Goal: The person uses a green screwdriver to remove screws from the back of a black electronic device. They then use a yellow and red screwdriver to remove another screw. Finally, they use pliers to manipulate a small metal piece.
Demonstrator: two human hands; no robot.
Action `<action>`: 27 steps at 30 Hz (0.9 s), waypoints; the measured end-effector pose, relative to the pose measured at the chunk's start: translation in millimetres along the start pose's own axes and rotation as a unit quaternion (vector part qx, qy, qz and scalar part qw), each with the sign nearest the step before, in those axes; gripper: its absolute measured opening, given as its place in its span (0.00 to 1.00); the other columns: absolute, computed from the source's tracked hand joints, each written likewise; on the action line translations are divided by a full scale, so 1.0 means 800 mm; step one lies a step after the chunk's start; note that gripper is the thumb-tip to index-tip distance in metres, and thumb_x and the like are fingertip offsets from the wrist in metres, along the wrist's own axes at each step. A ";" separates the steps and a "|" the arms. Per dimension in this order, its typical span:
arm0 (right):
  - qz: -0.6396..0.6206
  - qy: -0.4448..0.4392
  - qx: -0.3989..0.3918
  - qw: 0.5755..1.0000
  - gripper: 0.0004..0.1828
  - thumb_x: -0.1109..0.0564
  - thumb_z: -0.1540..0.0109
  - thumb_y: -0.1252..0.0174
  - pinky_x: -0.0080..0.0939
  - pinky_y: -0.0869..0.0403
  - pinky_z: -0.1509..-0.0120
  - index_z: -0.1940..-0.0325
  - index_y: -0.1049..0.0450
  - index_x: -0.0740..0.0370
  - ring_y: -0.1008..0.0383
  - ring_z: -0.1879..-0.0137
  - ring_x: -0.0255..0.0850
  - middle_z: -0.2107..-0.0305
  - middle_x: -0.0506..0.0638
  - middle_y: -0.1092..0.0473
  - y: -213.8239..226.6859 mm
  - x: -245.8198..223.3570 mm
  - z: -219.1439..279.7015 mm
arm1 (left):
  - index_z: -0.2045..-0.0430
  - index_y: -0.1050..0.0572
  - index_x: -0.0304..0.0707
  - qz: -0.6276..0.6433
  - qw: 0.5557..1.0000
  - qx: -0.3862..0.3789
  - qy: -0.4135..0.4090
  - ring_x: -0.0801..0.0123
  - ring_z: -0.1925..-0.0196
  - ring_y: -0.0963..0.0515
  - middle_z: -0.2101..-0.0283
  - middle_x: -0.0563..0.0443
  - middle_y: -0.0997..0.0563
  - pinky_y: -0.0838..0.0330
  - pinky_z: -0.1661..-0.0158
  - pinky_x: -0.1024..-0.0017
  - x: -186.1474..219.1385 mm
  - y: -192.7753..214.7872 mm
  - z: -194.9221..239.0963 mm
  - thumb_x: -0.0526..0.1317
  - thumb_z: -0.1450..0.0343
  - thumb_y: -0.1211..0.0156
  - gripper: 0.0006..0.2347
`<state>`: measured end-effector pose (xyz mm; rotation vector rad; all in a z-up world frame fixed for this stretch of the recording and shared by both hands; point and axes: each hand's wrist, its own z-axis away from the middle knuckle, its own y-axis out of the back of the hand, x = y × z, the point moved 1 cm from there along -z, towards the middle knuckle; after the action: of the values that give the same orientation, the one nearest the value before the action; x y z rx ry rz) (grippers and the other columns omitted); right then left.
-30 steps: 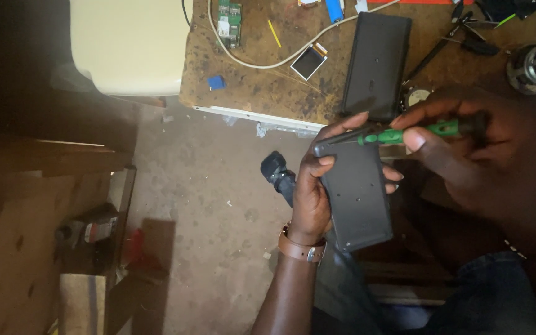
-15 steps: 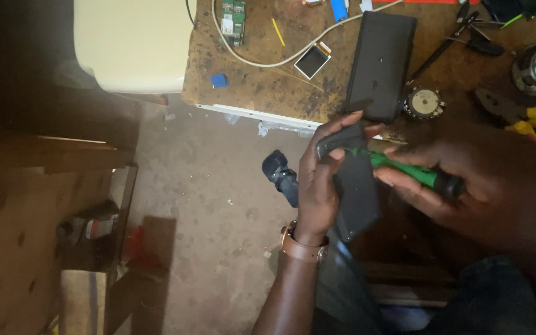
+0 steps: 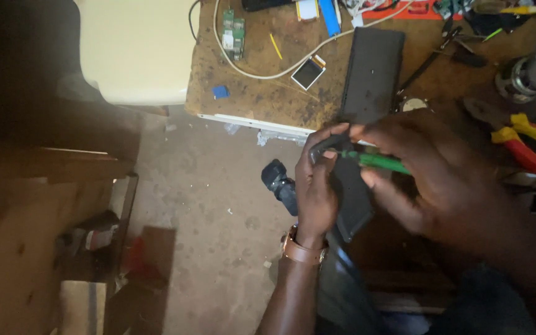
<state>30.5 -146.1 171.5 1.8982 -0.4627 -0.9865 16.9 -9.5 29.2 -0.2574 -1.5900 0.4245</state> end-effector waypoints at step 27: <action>-0.036 0.029 -0.003 0.999 0.18 0.63 0.33 0.39 0.47 0.26 0.39 0.39 0.29 0.69 0.22 0.44 0.52 0.49 0.63 0.26 -0.002 -0.003 0.008 | 0.46 0.23 0.37 -0.024 1.000 -0.009 0.011 0.57 0.37 0.20 0.43 0.46 0.19 0.27 0.36 0.62 0.006 0.002 -0.002 0.40 0.27 0.53 0.17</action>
<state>23.7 -147.4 169.0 1.9437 -0.3598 -0.9758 17.9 -5.7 32.4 -0.2369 -1.5756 0.3692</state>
